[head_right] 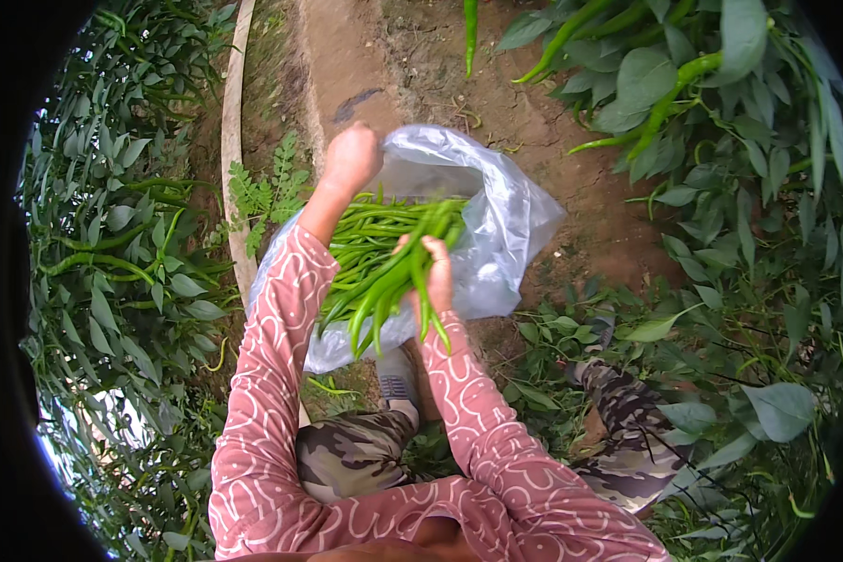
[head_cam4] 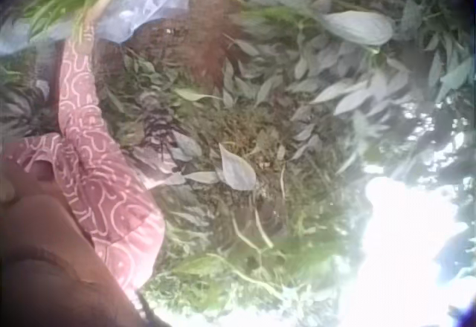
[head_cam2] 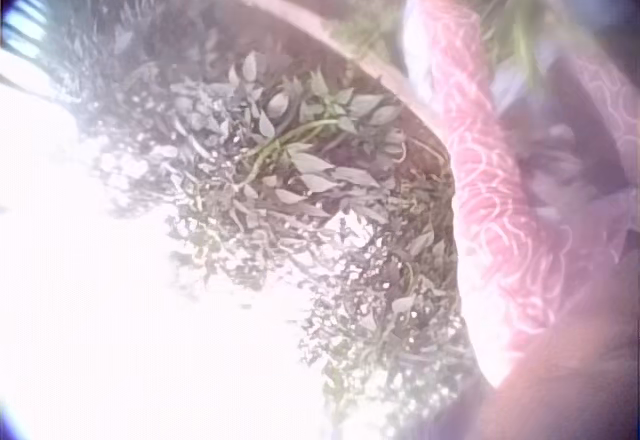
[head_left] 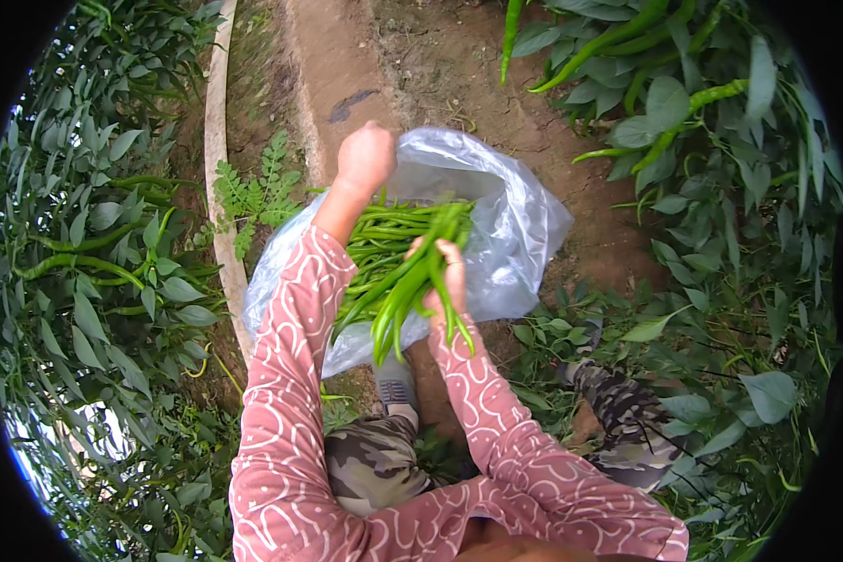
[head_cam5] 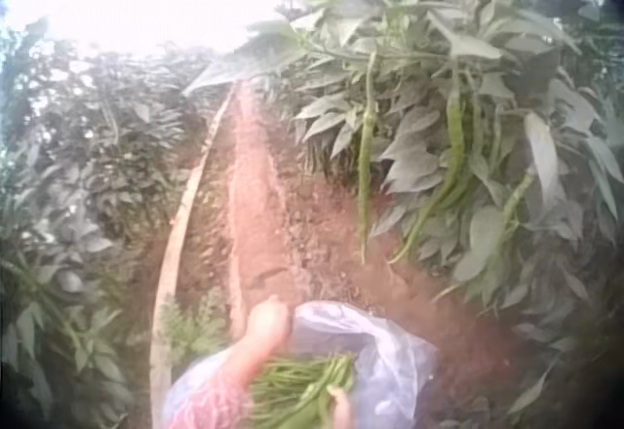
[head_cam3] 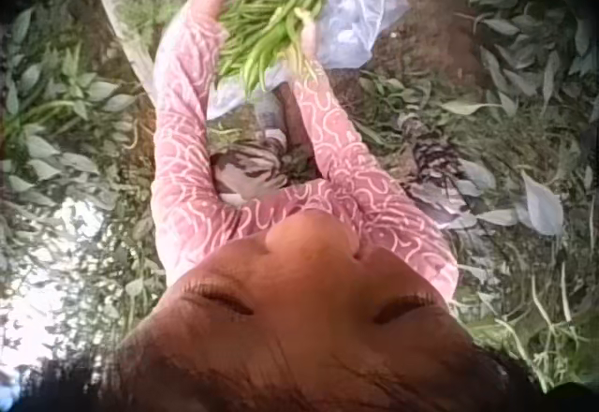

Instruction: The person picks green peppers from plants by hand and places them into a plastic bag. The person repeatedly reaches into the foliage, detaches peppers, and transfers them into the bag.

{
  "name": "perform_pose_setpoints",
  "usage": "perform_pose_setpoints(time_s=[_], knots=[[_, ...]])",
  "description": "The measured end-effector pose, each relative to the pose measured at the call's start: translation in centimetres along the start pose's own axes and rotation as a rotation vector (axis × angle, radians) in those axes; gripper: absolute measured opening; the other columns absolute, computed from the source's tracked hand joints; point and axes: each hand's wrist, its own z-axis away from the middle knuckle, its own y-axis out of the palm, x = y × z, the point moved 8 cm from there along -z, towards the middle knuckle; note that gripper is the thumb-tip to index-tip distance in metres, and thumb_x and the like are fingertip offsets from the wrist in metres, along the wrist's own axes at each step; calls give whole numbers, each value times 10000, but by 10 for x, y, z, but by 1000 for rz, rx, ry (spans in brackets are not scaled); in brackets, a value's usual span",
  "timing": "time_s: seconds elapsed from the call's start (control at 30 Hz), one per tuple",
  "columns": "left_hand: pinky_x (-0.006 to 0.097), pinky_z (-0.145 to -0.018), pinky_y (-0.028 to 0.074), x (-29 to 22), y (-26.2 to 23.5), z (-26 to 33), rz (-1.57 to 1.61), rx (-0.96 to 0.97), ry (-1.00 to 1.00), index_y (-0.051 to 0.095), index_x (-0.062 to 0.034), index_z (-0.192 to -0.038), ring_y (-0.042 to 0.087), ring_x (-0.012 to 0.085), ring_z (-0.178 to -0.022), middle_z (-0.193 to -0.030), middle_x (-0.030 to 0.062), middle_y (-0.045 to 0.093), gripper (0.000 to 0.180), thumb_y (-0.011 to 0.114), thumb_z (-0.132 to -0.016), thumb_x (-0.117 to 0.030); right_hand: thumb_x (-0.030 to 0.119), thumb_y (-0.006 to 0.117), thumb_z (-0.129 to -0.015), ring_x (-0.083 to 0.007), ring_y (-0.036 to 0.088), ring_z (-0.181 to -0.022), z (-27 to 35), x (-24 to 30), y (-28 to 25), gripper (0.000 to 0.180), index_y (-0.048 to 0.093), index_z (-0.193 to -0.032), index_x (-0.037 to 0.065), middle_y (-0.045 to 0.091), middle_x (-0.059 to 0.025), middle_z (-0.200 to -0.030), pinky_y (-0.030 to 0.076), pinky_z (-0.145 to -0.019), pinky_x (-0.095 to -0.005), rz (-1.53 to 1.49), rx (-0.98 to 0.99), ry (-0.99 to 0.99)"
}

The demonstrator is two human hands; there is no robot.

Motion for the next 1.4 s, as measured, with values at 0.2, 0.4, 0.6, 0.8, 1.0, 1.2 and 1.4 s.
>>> perform_pose_setpoints(time_s=[0.2,0.4,0.6,0.8,1.0,1.2,1.4], knots=[[431,-659,526,7,-47,7,84,-154,28,631,-51,-780,631,336,-743,-827,164,592,103,547,-724,-74,187,587,-788,-247,611,-852,-19,50,-153,269,587,-1019,51,626,-88,-983,516,-784,-344,-98,-398,-253],[428,-658,514,0,-74,37,99,-104,9,536,-53,-1011,613,362,-769,-888,198,562,394,692,-650,-79,165,665,-751,-280,596,-931,-34,19,-172,369,571,-1105,120,611,-96,-1065,505,-820,-462,-51,-384,-10],[222,-528,395,21,-172,88,311,-470,-84,614,-50,-1063,427,95,-592,-690,-9,480,410,760,-680,-64,260,668,-801,-299,567,-1010,-15,34,-157,496,467,-1228,108,563,-108,-1172,461,-829,-525,366,-543,73],[133,-431,276,32,-260,171,659,-998,-205,638,-20,-985,382,-5,-523,-631,-56,486,259,727,-742,-22,236,618,-853,-263,624,-828,35,20,-111,395,482,-1176,55,602,-112,-1025,527,-689,-401,840,-477,107],[132,-528,292,2,-287,222,753,-1171,-205,643,6,-997,391,18,-598,-671,-41,484,294,720,-716,52,247,739,-718,-253,629,-678,-5,20,-94,408,587,-931,-67,630,-160,-816,510,-633,-359,1551,-502,-273],[151,-504,311,-27,-270,234,949,-1005,-257,588,23,-986,389,39,-582,-751,1,465,188,630,-808,-22,351,681,-699,-306,605,-849,53,41,-35,522,584,-1012,-55,624,-201,-923,487,-763,-394,1465,-201,-170],[201,-388,292,-155,-293,214,1634,-419,587,541,20,-992,385,118,-488,-805,107,513,278,670,-770,-86,277,699,-709,-320,432,-1178,215,128,130,664,427,-1209,-64,457,-219,-1238,347,-998,-404,1379,322,-1034]])
